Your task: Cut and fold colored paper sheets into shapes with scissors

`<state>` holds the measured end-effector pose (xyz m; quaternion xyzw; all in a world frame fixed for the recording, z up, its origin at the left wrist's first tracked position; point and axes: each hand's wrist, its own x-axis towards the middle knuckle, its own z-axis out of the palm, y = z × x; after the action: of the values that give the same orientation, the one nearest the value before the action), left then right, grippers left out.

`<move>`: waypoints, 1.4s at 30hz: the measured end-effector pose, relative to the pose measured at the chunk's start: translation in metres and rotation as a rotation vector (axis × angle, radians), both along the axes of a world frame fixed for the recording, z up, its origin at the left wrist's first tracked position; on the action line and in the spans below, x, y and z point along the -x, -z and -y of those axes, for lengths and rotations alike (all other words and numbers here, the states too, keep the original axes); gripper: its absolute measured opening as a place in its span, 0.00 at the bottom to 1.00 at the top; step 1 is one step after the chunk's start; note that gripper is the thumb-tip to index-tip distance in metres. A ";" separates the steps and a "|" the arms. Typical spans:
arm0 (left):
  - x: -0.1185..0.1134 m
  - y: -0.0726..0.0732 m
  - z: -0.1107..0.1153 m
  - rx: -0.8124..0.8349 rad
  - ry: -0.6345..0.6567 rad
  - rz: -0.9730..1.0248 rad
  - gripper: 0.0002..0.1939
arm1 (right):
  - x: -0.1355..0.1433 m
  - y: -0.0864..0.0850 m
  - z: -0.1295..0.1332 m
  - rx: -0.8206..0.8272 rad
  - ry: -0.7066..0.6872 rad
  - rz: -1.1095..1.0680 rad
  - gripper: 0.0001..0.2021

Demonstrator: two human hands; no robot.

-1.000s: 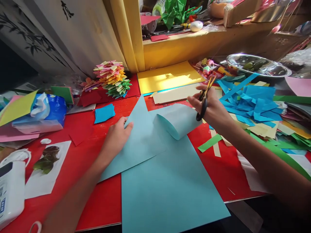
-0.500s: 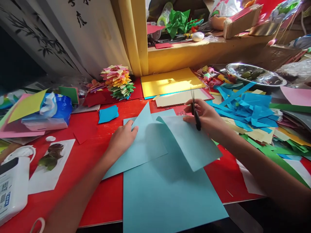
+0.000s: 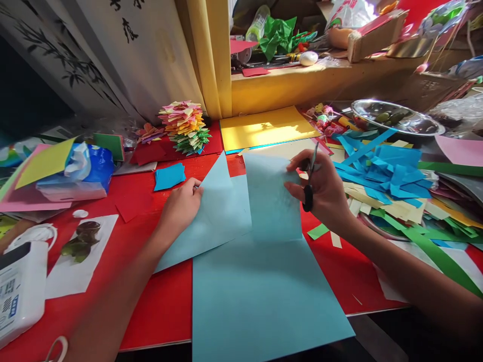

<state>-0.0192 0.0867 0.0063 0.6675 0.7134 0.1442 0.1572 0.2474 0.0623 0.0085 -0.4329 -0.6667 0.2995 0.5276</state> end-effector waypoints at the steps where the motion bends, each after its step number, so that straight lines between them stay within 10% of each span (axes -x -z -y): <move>1: 0.000 0.001 0.000 -0.004 -0.002 0.002 0.12 | 0.000 0.000 0.000 -0.001 0.010 0.011 0.17; 7: 0.002 0.006 -0.003 0.062 0.002 -0.006 0.13 | -0.004 0.019 -0.011 0.286 -0.117 0.301 0.18; 22: 0.019 -0.002 -0.010 0.063 0.001 0.139 0.13 | -0.009 0.011 -0.014 0.143 -0.055 0.529 0.21; 42: 0.027 -0.001 -0.011 0.286 0.091 0.492 0.19 | 0.000 0.020 -0.010 0.168 -0.318 0.668 0.27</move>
<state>-0.0463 0.0980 0.0076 0.6150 0.6360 0.1926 0.4244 0.2478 0.0725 -0.0112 -0.4397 -0.8339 0.2735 0.1907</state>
